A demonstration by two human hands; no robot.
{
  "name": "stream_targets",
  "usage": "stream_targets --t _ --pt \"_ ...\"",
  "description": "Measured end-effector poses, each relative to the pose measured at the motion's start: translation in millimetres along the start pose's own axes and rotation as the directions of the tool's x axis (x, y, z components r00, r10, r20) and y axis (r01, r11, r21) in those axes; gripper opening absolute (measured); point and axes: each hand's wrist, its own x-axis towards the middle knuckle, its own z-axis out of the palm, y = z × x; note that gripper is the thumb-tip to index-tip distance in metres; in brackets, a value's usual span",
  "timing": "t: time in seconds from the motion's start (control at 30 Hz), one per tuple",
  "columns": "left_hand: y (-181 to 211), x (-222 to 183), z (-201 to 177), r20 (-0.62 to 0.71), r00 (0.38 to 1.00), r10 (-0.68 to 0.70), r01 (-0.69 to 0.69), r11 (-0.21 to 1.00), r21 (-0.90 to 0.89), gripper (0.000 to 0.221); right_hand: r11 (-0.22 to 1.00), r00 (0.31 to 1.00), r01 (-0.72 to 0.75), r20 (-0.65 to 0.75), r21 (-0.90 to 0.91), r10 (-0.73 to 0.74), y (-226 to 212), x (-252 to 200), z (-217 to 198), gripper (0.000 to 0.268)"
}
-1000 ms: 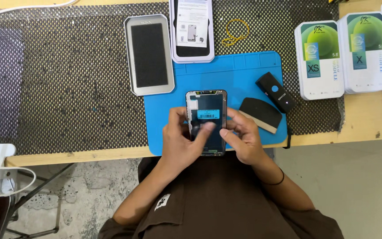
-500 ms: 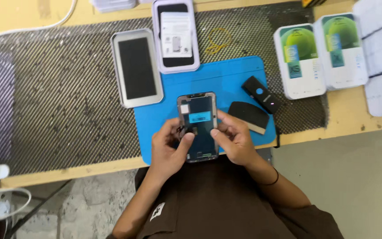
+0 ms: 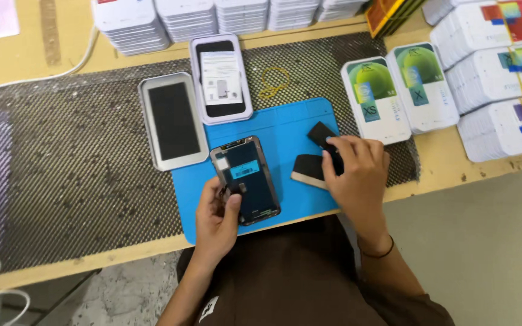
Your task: The person picks up phone accessory boxes, cleans a phone screen with a cloth and a squeegee, places the phone and documents into the boxes, and stacks them on a workbench.
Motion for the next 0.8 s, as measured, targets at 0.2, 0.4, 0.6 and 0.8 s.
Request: stream_targets --t 0.2,0.4,0.6,0.8 --pt "1 1 4 -0.041 0.993 0.107 -0.102 0.989 0.103 0.025 0.927 0.990 0.048 -0.144 0.372 0.007 -14 6 -29 0.014" --pt "28 1 12 0.020 0.999 -0.024 0.021 0.988 0.155 0.039 0.851 0.982 0.188 -0.113 0.491 -0.152 -34 -8 -75 0.020" --pt "25 0 10 -0.001 0.999 -0.040 0.040 0.979 0.200 0.041 0.823 0.980 0.199 -0.093 0.532 -0.177 -50 -16 -89 0.019" --pt "15 -1 8 -0.004 1.000 -0.020 0.021 0.983 0.182 0.042 0.818 0.975 0.222 -0.112 0.531 -0.192 -54 -18 -87 0.022"
